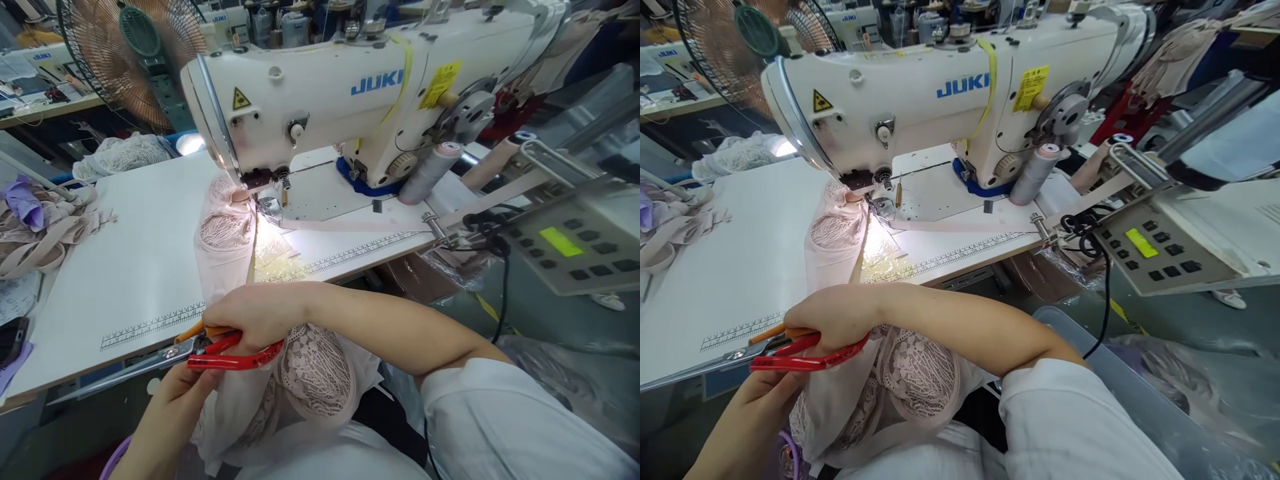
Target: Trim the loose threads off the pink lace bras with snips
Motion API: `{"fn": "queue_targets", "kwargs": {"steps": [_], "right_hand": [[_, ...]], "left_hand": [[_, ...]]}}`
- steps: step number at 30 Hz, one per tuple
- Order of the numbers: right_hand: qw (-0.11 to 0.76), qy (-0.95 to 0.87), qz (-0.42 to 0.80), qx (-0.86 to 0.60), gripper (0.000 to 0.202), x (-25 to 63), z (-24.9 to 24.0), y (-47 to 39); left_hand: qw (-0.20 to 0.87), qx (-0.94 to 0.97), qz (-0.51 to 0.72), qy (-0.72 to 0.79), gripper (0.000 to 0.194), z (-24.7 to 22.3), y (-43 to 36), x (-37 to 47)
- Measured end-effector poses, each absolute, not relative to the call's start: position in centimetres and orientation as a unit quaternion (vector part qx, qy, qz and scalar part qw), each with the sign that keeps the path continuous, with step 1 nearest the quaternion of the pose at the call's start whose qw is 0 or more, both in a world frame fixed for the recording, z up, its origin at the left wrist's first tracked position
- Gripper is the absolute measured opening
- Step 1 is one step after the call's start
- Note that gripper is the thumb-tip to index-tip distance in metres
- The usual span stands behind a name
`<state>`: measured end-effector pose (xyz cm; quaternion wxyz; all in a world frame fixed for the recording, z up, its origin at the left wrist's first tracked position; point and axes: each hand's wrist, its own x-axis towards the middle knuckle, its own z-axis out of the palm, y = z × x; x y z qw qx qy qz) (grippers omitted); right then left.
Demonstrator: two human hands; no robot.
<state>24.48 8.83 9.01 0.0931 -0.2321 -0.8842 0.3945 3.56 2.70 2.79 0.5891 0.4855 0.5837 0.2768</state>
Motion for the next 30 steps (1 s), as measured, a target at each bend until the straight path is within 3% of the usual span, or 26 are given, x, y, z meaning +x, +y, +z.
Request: {"fn": "queue_targets", "kwargs": {"steps": [4,10,12,16,19,30], "right_hand": [[0.119,-0.869,0.411,-0.246,0.026,24.7,8.6,8.4],[0.306,-0.696,0.522,-0.386,0.031,26.4,5.9,4.4],[0.289,-0.688,0.547,-0.380,0.033,27.1,4.5,2.5],[0.130,-0.741,0.529,-0.394,0.034,27.5,1.5,-0.5],[0.061,-0.740,0.515,-0.429,0.038,27.1,0.3,-1.5],[0.080,-0.708,0.526,-0.463,0.041,25.7,1.0,-0.9]], "left_hand": [[0.618,0.484,0.280,0.553,0.037,2.3,2.8,3.7],[0.607,0.490,0.280,0.560,0.032,1.9,2.5,3.3],[0.588,0.490,0.287,0.575,0.033,1.6,2.3,2.9],[0.565,0.523,0.281,0.573,0.032,0.8,2.4,2.2],[0.561,0.534,0.272,0.571,0.033,0.5,2.4,2.2],[0.518,0.577,0.258,0.576,0.032,2.2,2.4,4.0]]}}
